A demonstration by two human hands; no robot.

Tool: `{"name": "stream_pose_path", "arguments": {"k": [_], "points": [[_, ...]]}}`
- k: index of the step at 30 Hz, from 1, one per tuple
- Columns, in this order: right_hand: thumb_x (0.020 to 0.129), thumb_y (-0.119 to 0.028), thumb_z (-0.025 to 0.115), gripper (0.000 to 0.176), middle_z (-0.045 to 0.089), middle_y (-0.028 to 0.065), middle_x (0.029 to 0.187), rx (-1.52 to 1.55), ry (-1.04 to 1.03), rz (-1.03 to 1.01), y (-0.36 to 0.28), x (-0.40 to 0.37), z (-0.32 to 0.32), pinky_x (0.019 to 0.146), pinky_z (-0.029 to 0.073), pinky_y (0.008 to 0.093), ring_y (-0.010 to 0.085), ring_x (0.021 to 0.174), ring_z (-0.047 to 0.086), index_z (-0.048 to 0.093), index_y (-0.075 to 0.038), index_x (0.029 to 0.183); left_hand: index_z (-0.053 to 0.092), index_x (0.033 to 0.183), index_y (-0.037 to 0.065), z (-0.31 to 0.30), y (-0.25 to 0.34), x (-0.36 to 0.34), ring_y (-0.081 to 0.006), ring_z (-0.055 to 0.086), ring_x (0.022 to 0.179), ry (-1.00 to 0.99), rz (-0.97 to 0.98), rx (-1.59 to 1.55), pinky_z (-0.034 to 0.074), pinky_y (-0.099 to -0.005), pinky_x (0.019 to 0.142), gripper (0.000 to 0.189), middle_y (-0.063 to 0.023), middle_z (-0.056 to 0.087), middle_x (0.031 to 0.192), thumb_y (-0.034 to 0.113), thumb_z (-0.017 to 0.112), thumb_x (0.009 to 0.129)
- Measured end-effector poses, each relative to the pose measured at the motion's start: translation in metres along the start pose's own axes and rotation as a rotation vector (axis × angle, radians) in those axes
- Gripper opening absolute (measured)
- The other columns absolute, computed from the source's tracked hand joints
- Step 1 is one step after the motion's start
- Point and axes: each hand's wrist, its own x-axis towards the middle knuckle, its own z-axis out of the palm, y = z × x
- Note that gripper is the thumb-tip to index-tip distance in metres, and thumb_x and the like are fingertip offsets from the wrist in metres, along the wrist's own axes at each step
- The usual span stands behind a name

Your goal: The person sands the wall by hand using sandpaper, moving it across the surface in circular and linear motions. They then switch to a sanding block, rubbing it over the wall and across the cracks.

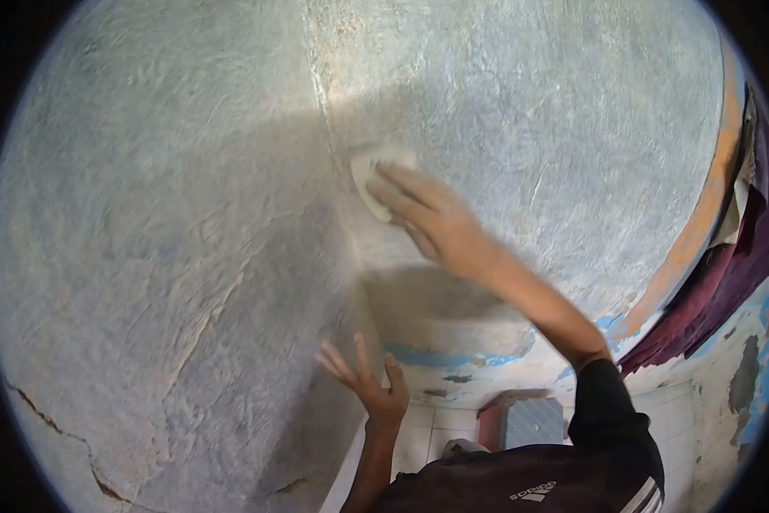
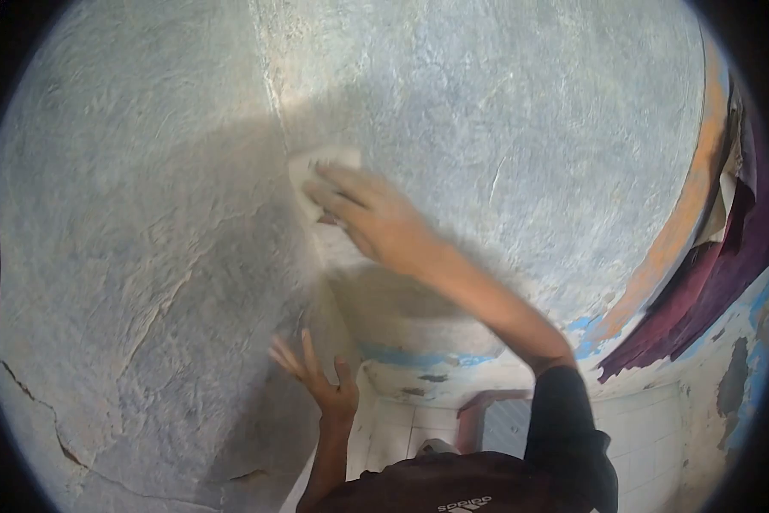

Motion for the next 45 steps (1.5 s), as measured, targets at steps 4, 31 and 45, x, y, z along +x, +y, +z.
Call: {"name": "stream_pose_path", "arguments": {"k": [4, 31, 45], "points": [[0.086, -0.007, 0.060, 0.050, 0.045, 0.0142, 0.147, -0.441, -0.306, -0.277, 0.058, 0.022, -0.031, 0.110, 0.038, 0.0454, 0.0307, 0.135, 0.044, 0.054, -0.010, 0.136, 0.031, 0.149, 0.001, 0.071, 0.030, 0.048, -0.0487, -0.003, 0.146, -0.016, -0.012, -0.354, 0.008, -0.0609, 0.114, 0.065, -0.0314, 0.004, 0.158, 0.034, 0.052, 0.098], [0.091, -0.044, 0.061, 0.046, 0.045, 0.0078, 0.147, -0.995, -0.142, -0.067, 0.113, -0.006, -0.121, 0.113, 0.034, 0.0469, 0.0242, 0.137, 0.041, 0.056, -0.027, 0.134, 0.001, 0.148, -0.014, 0.239, 0.090, 0.093, -0.0674, -0.016, 0.133, -0.228, -0.095, -0.272, -0.003, -0.0755, 0.102, 0.081, -0.0429, -0.017, 0.149, 0.036, 0.039, 0.097], [0.092, -0.050, 0.053, 0.054, 0.040, 0.0114, 0.152, -0.690, -0.654, -0.428, 0.129, -0.001, -0.196, 0.113, 0.034, 0.0463, 0.0272, 0.138, 0.042, 0.052, -0.026, 0.141, -0.009, 0.149, -0.008, 0.249, 0.096, 0.081, -0.0690, -0.017, 0.131, -0.197, 0.000, -0.285, -0.007, -0.0800, 0.097, 0.080, -0.0410, -0.024, 0.147, 0.039, 0.035, 0.101]]}}
